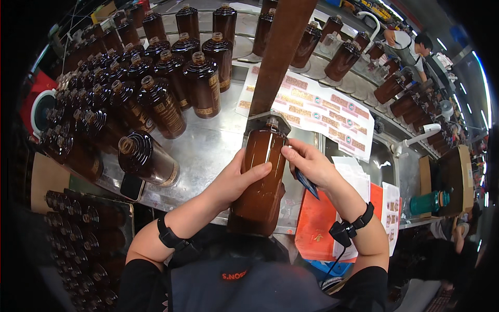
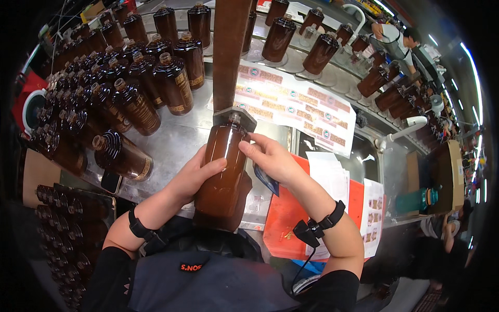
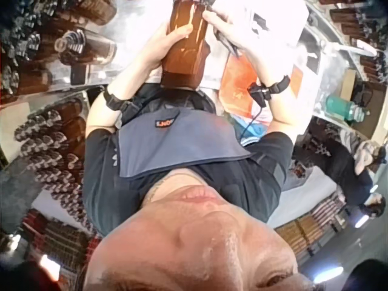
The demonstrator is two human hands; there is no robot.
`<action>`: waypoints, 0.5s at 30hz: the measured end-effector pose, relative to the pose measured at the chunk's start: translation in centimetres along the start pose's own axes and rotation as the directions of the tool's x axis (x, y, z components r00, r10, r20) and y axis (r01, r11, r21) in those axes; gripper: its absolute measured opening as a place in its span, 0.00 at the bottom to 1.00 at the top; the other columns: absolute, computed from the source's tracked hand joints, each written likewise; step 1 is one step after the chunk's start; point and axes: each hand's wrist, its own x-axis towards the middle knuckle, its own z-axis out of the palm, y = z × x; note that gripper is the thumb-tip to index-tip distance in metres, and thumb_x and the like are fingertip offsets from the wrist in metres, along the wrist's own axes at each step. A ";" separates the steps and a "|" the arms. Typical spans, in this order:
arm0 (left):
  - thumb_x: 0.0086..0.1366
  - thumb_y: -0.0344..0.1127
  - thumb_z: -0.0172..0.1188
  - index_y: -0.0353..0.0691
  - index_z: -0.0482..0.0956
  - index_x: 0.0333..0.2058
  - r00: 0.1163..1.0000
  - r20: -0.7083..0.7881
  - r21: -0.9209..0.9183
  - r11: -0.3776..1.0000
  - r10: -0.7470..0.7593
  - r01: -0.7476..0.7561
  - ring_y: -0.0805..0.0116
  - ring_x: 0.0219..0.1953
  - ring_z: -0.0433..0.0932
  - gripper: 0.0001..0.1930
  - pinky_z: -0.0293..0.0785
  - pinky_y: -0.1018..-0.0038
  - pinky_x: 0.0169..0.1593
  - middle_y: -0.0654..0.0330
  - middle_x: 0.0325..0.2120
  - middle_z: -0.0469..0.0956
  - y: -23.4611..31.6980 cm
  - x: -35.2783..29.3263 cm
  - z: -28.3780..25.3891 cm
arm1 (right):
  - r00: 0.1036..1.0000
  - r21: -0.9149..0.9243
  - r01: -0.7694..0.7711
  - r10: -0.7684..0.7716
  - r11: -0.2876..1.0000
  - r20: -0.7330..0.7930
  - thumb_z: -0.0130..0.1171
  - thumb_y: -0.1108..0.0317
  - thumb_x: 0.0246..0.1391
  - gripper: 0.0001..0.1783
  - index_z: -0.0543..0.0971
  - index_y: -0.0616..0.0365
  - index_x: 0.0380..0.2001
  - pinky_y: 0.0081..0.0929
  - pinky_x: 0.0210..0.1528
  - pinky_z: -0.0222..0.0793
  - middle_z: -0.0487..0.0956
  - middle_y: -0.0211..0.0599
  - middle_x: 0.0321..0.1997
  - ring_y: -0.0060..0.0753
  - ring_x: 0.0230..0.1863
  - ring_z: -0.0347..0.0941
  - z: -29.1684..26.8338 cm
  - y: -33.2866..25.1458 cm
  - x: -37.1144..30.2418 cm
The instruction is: Manual application of gold-colored decorative labels and seals to brown liquid bottles on a factory assembly line using a squeegee-like tool.
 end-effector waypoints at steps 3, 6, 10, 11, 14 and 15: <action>0.68 0.42 0.59 0.37 0.58 0.64 0.992 0.052 -0.021 0.993 -0.119 0.120 0.70 0.52 0.74 0.31 0.73 0.71 0.55 0.56 0.52 0.72 0.4 1.0 0.1 | 0.997 0.005 0.010 -0.009 1.000 -0.075 0.59 0.53 0.63 0.34 0.68 0.70 0.61 0.16 0.38 0.66 0.78 0.26 0.33 0.13 0.34 0.68 0.0 -0.2 0.2; 0.70 0.42 0.57 0.37 0.56 0.63 0.990 0.129 -0.088 0.993 -0.065 0.076 0.62 0.46 0.80 0.30 0.79 0.67 0.47 0.50 0.47 0.76 0.4 1.2 -0.3 | 0.993 -0.038 0.033 -0.038 0.999 -0.114 0.61 0.54 0.62 0.33 0.69 0.66 0.61 0.16 0.40 0.68 0.83 0.31 0.36 0.16 0.35 0.73 -1.5 0.6 0.0; 0.71 0.42 0.55 0.36 0.56 0.67 0.998 -0.019 0.235 0.970 0.064 -0.057 0.64 0.62 0.67 0.31 0.63 0.67 0.65 0.52 0.59 0.68 -0.5 -0.6 -2.0 | 0.966 -0.231 -0.018 -0.043 0.973 -0.257 0.58 0.55 0.62 0.23 0.78 0.61 0.53 0.20 0.52 0.66 0.84 0.32 0.44 0.19 0.47 0.75 -9.6 2.9 0.7; 0.71 0.40 0.55 0.35 0.55 0.67 0.984 -0.064 0.387 0.913 0.169 -0.131 0.63 0.63 0.65 0.32 0.61 0.67 0.67 0.51 0.59 0.67 -1.0 -1.4 -2.4 | 0.933 -0.261 0.021 -0.113 0.965 -0.342 0.58 0.57 0.62 0.21 0.80 0.62 0.50 0.22 0.56 0.65 0.84 0.33 0.45 0.23 0.49 0.75 -13.9 5.5 0.0; 0.63 0.35 0.64 0.37 0.69 0.61 0.831 0.145 0.772 0.464 0.538 -0.435 0.59 0.59 0.70 0.28 0.66 0.65 0.62 0.52 0.55 0.72 1.0 -4.5 -3.6 | 0.823 -0.133 0.025 -0.096 0.991 -0.560 0.58 0.59 0.62 0.21 0.78 0.66 0.50 0.23 0.56 0.66 0.82 0.38 0.47 0.26 0.51 0.76 -23.8 11.4 -5.1; 0.58 0.35 0.69 0.36 0.75 0.54 0.737 0.167 0.797 0.350 0.654 -0.492 0.54 0.50 0.74 0.25 0.70 0.64 0.53 0.51 0.47 0.76 1.7 -5.3 -3.7 | 0.704 -0.134 -0.032 -0.073 0.990 -0.707 0.60 0.58 0.60 0.20 0.81 0.67 0.45 0.21 0.43 0.68 0.82 0.33 0.40 0.23 0.39 0.75 -28.0 14.2 -8.0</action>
